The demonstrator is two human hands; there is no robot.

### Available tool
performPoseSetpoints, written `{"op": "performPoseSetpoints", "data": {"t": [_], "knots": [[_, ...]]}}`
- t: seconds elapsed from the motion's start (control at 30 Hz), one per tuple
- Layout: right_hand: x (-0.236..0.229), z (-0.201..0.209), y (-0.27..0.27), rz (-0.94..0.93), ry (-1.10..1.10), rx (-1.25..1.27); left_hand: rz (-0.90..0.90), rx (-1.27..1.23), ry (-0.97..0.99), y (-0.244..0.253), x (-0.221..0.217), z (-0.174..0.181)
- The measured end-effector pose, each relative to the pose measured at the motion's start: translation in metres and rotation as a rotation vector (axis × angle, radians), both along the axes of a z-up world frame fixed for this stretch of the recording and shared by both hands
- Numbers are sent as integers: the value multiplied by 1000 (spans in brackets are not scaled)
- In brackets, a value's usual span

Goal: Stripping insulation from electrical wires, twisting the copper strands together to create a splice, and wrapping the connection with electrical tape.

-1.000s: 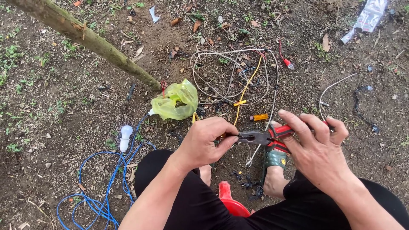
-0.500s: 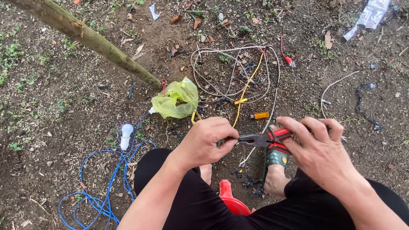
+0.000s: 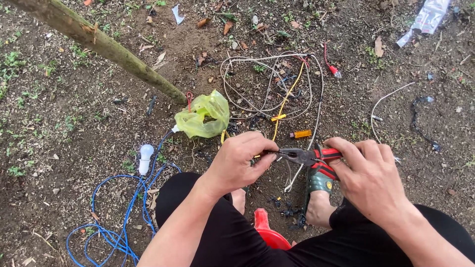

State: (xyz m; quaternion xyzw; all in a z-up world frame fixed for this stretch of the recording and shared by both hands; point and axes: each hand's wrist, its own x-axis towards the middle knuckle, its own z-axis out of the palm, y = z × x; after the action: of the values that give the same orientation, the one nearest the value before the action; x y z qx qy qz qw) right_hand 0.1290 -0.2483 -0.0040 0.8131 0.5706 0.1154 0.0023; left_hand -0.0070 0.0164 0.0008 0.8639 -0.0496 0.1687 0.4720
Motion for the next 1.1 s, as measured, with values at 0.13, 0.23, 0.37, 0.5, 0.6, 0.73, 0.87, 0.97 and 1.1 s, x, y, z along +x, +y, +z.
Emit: {"op": "performPoseSetpoints", "data": {"t": [0.13,0.23,0.37,0.5,0.6,0.73,0.87,0.97,1.1], "knots": [[-2,-8,1,-2,226,5,49,20,-21,-2,2,3],[-2,-10,5,-14,395,-15,99,19,-100,-2,3,6],[3,-4,7,-2,534,131,132,2,-132,1,0,8],[9,-10,3,1,556,188,126,0,-144,4,-1,4],[9,-10,4,6,570,197,121,-18,-136,3,-1,6],[14,-12,0,-1,572,213,129,9,-120,2,0,6],[23,-5,-8,-111,599,257,153,-45,-120,2,-2,7],[26,14,-12,-180,560,348,187,-90,-130,2,-6,8],[15,59,-6,-161,587,618,287,-85,-175,8,-22,20]]}}
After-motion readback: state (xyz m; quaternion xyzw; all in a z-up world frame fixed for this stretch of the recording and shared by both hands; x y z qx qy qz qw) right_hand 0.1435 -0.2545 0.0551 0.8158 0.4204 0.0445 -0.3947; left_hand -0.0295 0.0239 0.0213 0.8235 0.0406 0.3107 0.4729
